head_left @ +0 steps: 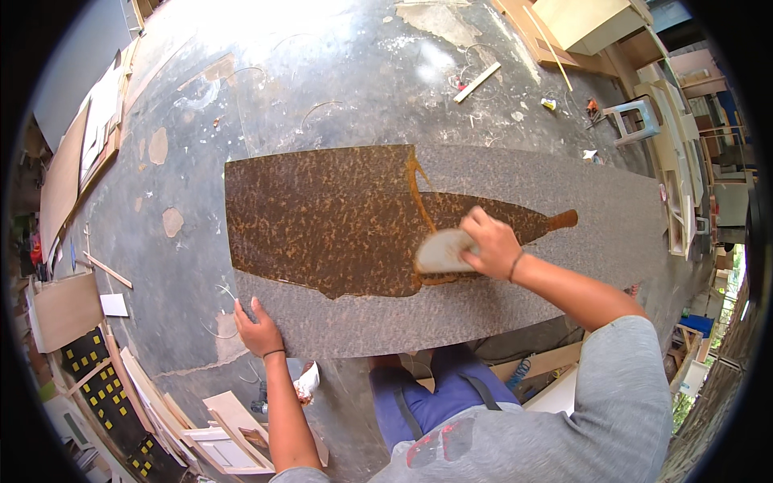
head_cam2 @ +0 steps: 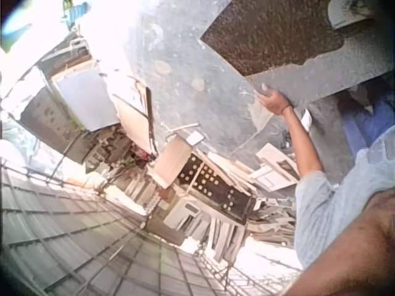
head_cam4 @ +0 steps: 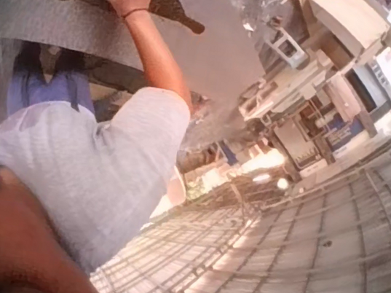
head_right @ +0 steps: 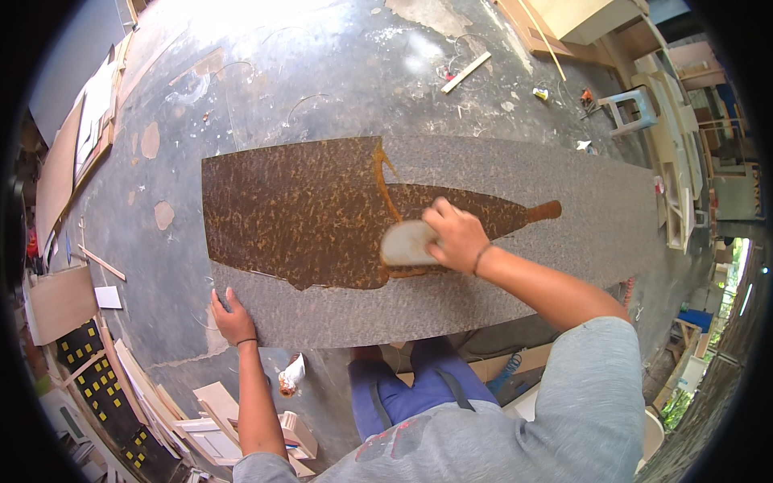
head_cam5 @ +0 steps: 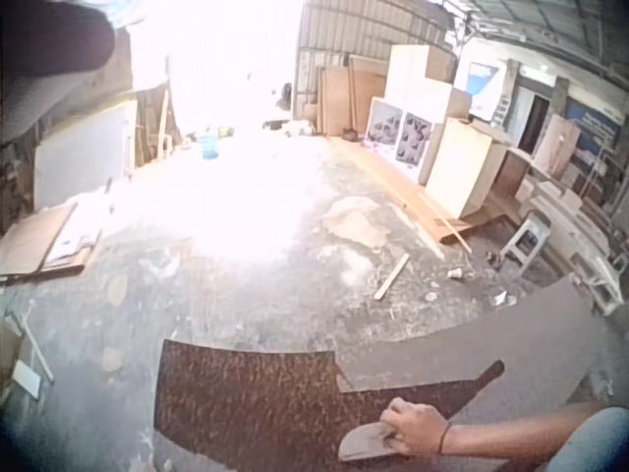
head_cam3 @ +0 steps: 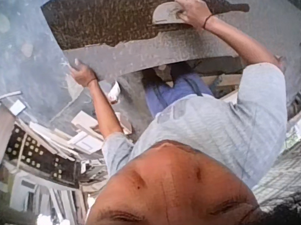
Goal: The person pours adhesive from a container onto a large wooden panel and a thin wooden strip, then uses a handheld spreader to coat the surfaces evenly.
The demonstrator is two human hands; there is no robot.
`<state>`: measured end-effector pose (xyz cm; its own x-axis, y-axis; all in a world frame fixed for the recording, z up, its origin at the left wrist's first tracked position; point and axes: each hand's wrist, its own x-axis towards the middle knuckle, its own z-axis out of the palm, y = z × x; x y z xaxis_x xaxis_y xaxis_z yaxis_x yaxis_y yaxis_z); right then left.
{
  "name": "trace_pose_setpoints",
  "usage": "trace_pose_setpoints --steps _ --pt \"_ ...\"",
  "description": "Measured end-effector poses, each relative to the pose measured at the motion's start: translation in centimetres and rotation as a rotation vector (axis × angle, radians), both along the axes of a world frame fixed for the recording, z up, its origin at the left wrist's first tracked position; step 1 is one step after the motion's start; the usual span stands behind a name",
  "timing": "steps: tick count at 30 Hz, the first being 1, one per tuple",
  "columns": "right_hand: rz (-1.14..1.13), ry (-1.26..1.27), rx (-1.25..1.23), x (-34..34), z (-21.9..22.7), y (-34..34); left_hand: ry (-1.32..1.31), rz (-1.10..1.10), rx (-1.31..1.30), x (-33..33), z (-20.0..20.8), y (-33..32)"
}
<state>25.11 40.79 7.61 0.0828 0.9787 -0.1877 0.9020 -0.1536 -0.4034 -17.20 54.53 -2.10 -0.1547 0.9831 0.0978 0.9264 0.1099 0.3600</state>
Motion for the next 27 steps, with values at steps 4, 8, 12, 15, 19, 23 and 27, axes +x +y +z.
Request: trace_pose_setpoints --steps 4,8,12,15,19,23,27 --pt "-0.179 -0.133 0.183 3.6 -2.7 11.0 -0.007 -0.016 0.004 -0.1 -0.2 0.1" --pt "-0.387 -0.279 0.146 10.2 -2.0 18.7 -0.028 -0.027 0.000 0.0 -0.2 0.4" --pt "-0.310 -0.166 0.316 9.9 2.1 11.7 -0.010 -0.026 0.022 -0.6 -0.7 0.2" --pt "-0.128 -0.084 0.068 6.6 2.1 1.1 -0.002 0.002 0.014 -1.1 -0.3 -0.1" --pt "-0.090 -0.057 -0.034 5.6 0.1 -3.6 -0.009 -0.013 0.027 -0.7 -0.7 0.1" --pt "-0.283 -0.160 0.038 10.0 -1.8 7.7 0.000 -0.037 0.026 -0.7 -1.0 0.2" --pt "-0.409 -0.313 0.174 16.7 -1.9 13.8 -0.017 -0.052 0.029 -1.0 -1.5 0.6"
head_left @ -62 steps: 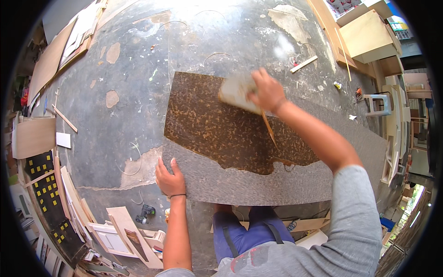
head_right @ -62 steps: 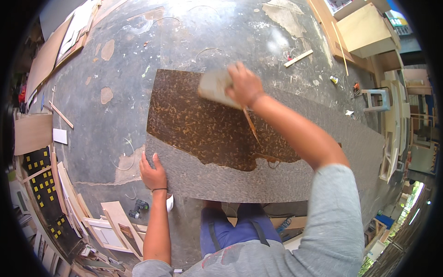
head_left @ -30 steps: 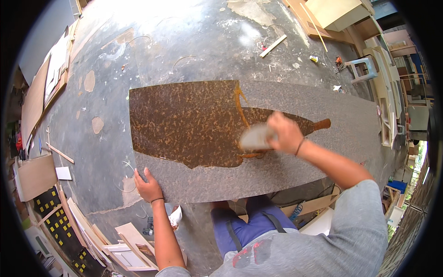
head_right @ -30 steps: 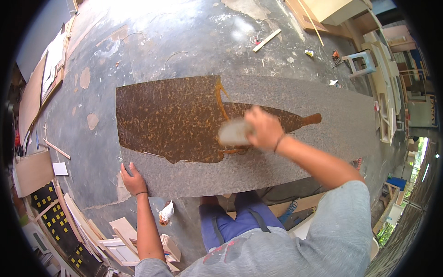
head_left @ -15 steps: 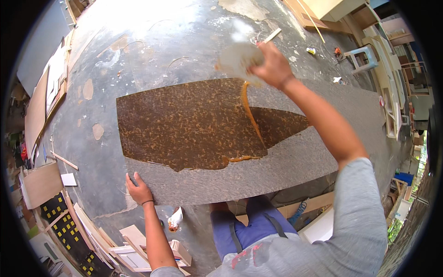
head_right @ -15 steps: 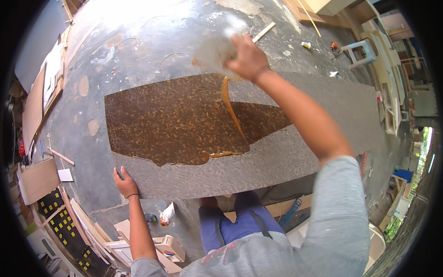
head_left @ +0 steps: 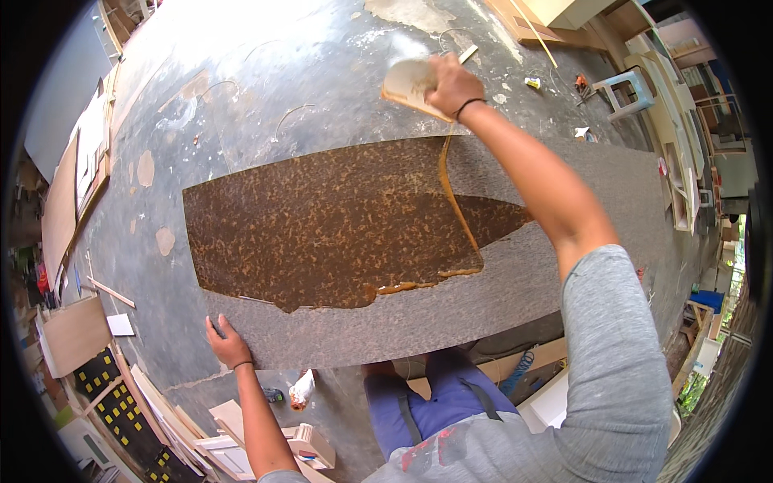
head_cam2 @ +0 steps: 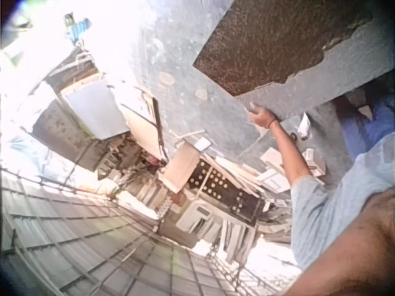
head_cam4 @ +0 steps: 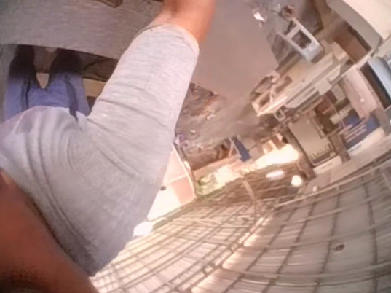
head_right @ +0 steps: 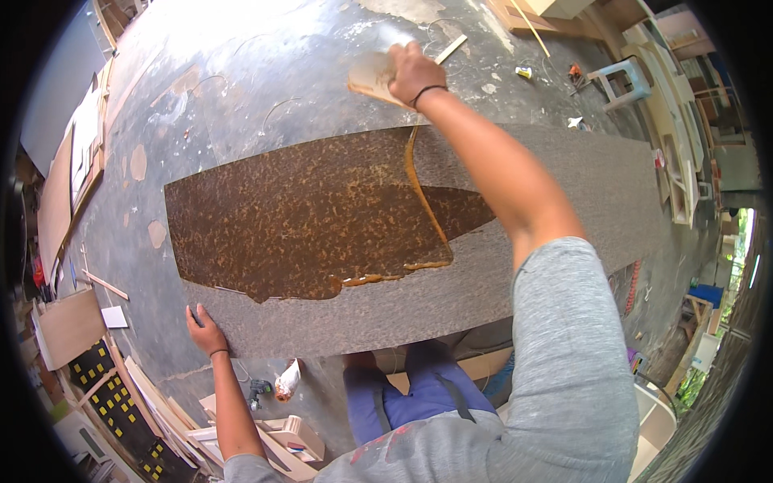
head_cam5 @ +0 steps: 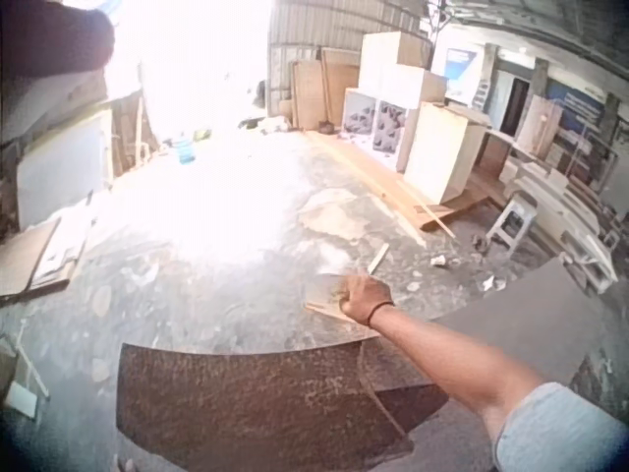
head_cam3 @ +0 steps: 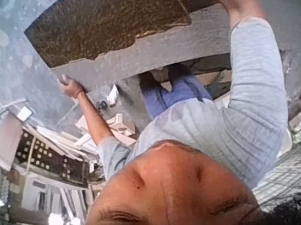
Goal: The person pours adhesive from a container onto a large wooden panel and a thin wooden strip, then uses a handheld spreader to coat the surfaces evenly.
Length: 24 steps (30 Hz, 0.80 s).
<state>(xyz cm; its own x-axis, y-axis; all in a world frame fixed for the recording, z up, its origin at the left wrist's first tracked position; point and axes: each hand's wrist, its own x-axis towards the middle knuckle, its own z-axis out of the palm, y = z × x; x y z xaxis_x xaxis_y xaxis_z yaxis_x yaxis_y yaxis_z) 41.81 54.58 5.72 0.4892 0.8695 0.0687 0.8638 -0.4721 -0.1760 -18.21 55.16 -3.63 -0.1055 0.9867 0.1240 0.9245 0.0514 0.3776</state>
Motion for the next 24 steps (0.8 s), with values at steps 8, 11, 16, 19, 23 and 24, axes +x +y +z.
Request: trace_pose_setpoints --steps 8,11,16,19,23,24 --pt "0.243 0.275 -0.163 -5.0 3.2 -21.8 -0.002 0.006 -0.004 -0.7 0.4 -0.6" --pt "0.236 0.236 -0.151 -4.5 1.5 -22.1 -0.004 0.004 -0.017 -0.1 0.5 -0.5" --pt "0.043 0.026 -0.044 2.4 -1.1 -8.7 -0.028 -0.020 -0.013 -0.3 -0.2 0.3" --pt "-0.045 -0.043 -0.007 6.7 0.4 -5.4 -0.046 -0.025 -0.016 -0.8 -0.7 0.5" --pt "0.086 0.059 0.207 5.8 3.5 -13.6 -0.040 -0.001 -0.031 -1.2 -0.6 0.0" --pt "0.164 0.081 0.169 4.7 3.3 -16.7 -0.039 0.010 -0.030 -1.4 -0.4 -0.2"
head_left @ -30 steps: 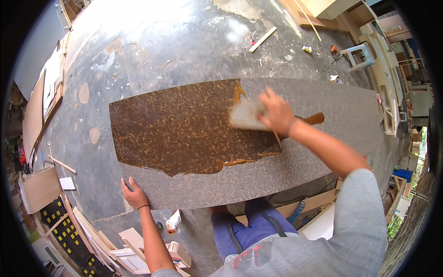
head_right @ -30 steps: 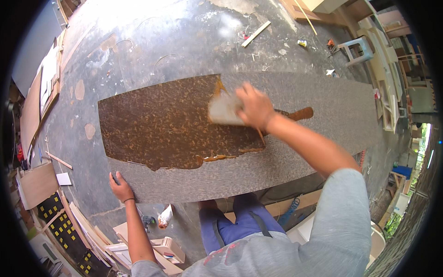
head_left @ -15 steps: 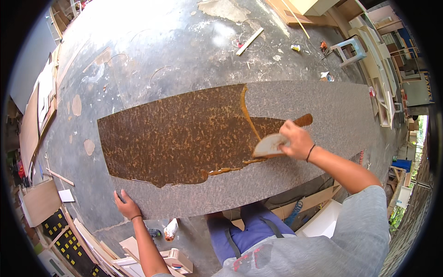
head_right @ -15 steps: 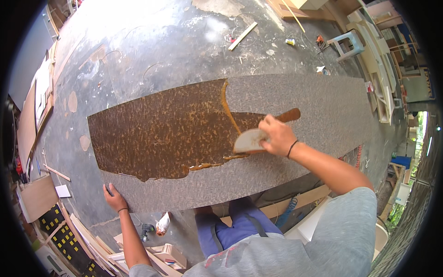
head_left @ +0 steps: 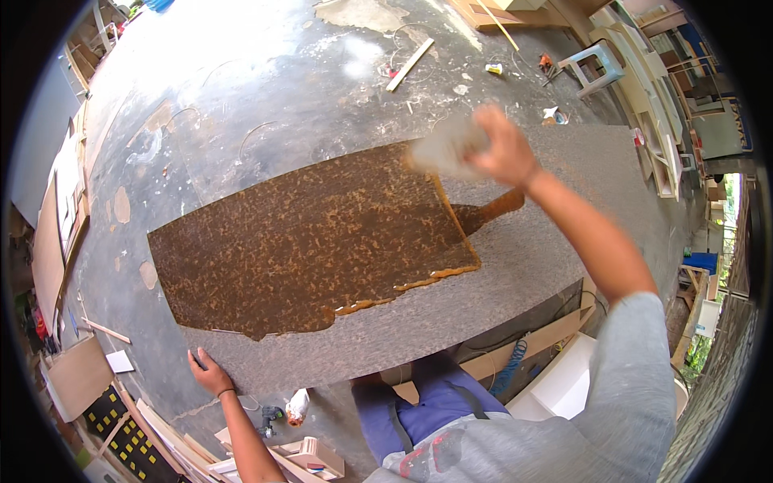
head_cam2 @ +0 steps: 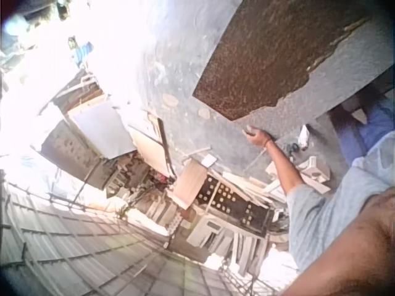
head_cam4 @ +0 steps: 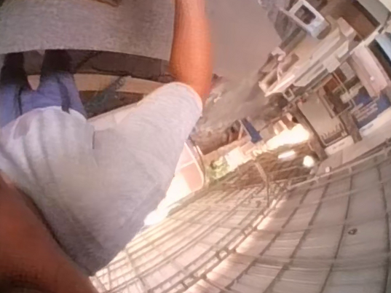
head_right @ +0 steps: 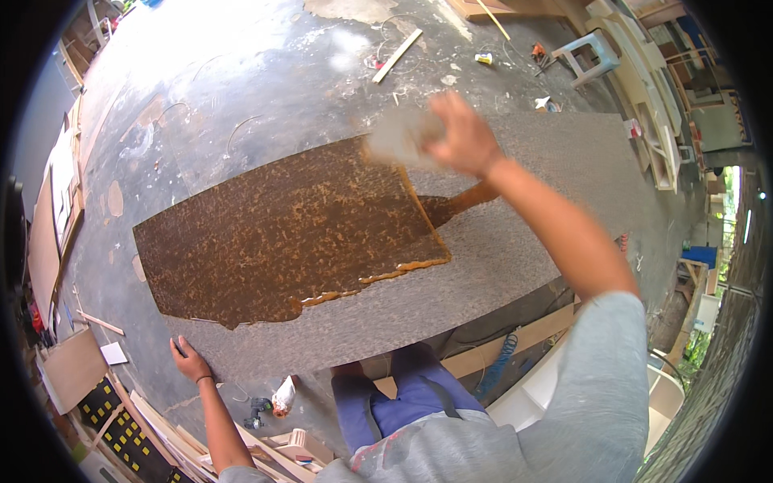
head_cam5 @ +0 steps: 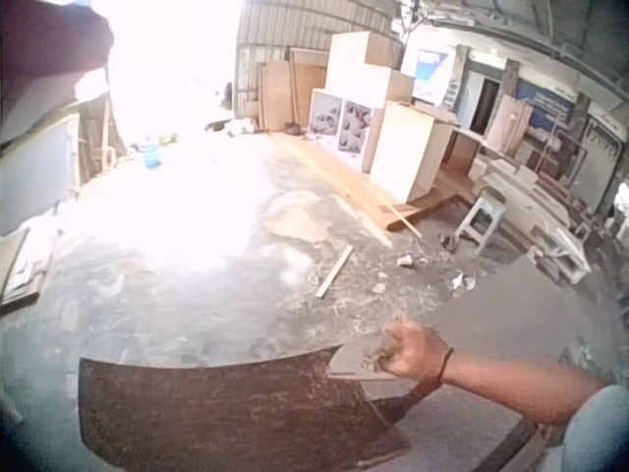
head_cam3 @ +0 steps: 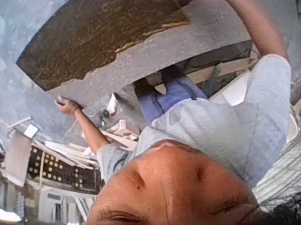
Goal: The person pours adhesive from a container onto a large wooden panel and a thin wooden strip, then uses a handheld spreader to coat the surfaces evenly.
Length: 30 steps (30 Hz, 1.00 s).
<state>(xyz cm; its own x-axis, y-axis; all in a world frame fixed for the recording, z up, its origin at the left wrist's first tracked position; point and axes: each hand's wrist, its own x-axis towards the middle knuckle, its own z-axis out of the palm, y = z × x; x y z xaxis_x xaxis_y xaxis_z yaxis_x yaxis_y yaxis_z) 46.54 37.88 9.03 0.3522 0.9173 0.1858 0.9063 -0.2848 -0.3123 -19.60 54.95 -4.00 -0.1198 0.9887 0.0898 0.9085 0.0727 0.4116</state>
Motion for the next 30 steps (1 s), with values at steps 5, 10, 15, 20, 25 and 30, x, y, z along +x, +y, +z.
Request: trace_pose_setpoints --steps 5,10,15,20,25,30 --pt "-0.037 0.182 -0.377 -3.9 -1.5 -12.0 -0.017 -0.024 -0.002 0.3 -0.1 0.0" --pt "-0.175 0.025 -0.243 3.0 -4.5 0.3 0.010 -0.036 0.022 -0.1 -0.7 0.5" --pt "-0.341 -0.064 -0.033 9.2 -2.0 3.9 -0.004 -0.051 0.018 -0.2 -0.9 0.9" --pt "-0.118 0.099 -0.241 3.6 0.7 -9.7 0.013 -0.025 0.017 -1.4 -0.4 0.0" --pt "-0.163 0.116 -0.294 3.3 -2.9 -15.5 0.005 -0.033 0.003 -0.4 -0.5 0.1" --pt "-0.303 -0.079 -0.138 11.4 -5.3 -2.4 0.026 -0.033 0.005 -0.6 -0.9 0.9"
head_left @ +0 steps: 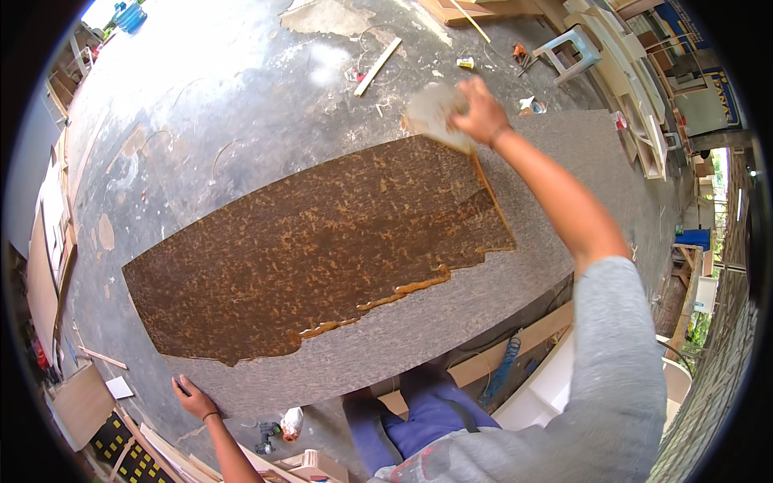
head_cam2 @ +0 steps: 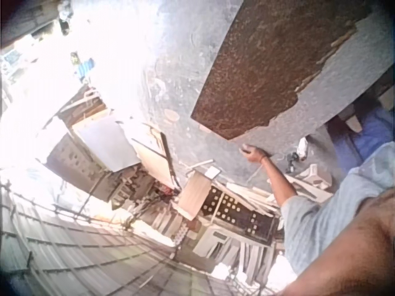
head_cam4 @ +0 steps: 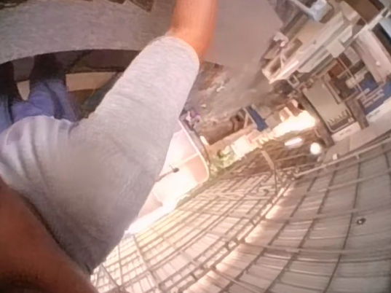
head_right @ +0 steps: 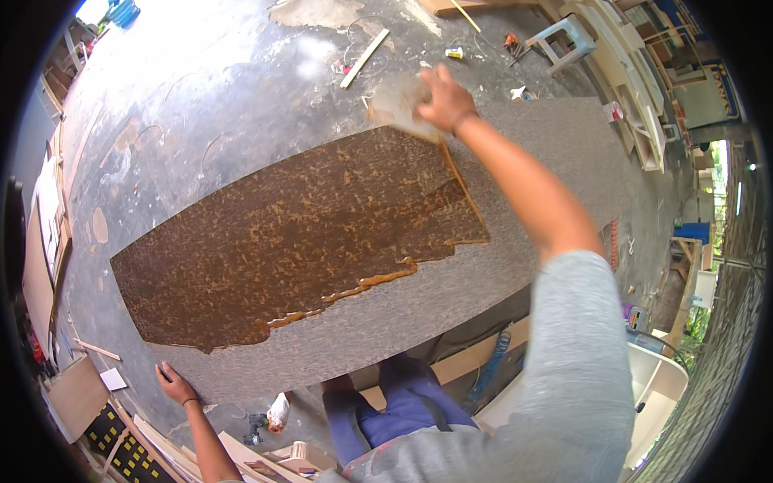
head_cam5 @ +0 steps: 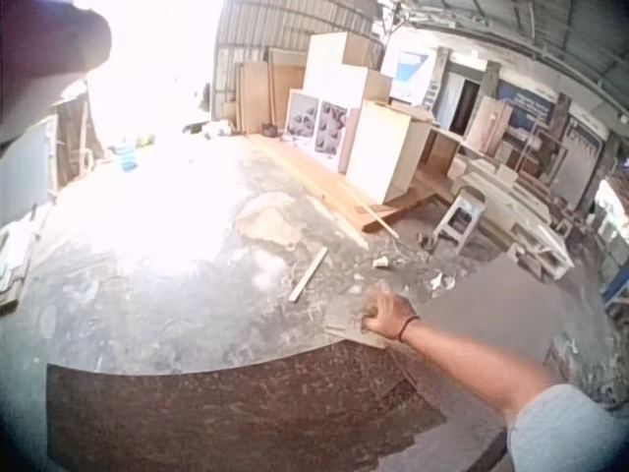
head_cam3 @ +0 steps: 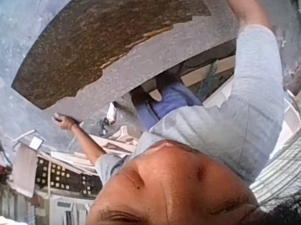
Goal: The person pours adhesive from a container onto a large wooden panel and a thin wooden strip, then uses a handheld spreader to coat the surfaces evenly.
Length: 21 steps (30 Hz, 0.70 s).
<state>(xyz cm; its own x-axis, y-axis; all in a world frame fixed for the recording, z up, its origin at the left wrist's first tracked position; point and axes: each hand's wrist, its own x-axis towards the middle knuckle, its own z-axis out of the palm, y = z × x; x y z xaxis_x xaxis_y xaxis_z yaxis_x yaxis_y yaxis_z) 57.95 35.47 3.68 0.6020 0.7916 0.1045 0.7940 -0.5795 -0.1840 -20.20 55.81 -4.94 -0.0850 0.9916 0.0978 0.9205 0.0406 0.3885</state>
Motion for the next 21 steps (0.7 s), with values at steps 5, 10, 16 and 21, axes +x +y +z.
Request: trace_pose_setpoints --steps 5,10,16,21 --pt "-0.101 -0.049 0.185 3.8 4.5 0.8 0.009 -0.010 -0.008 -0.2 0.0 0.3" --pt "0.151 0.227 -0.096 -2.7 6.0 -13.0 0.008 0.006 0.033 -2.0 -0.4 -0.5" --pt "0.085 0.161 -0.084 -2.0 1.7 -15.7 0.010 -0.021 0.015 -1.0 -0.6 -0.1" --pt "-0.066 -0.038 0.003 6.5 0.2 -4.5 0.051 -0.004 0.021 -0.8 -0.7 0.1"
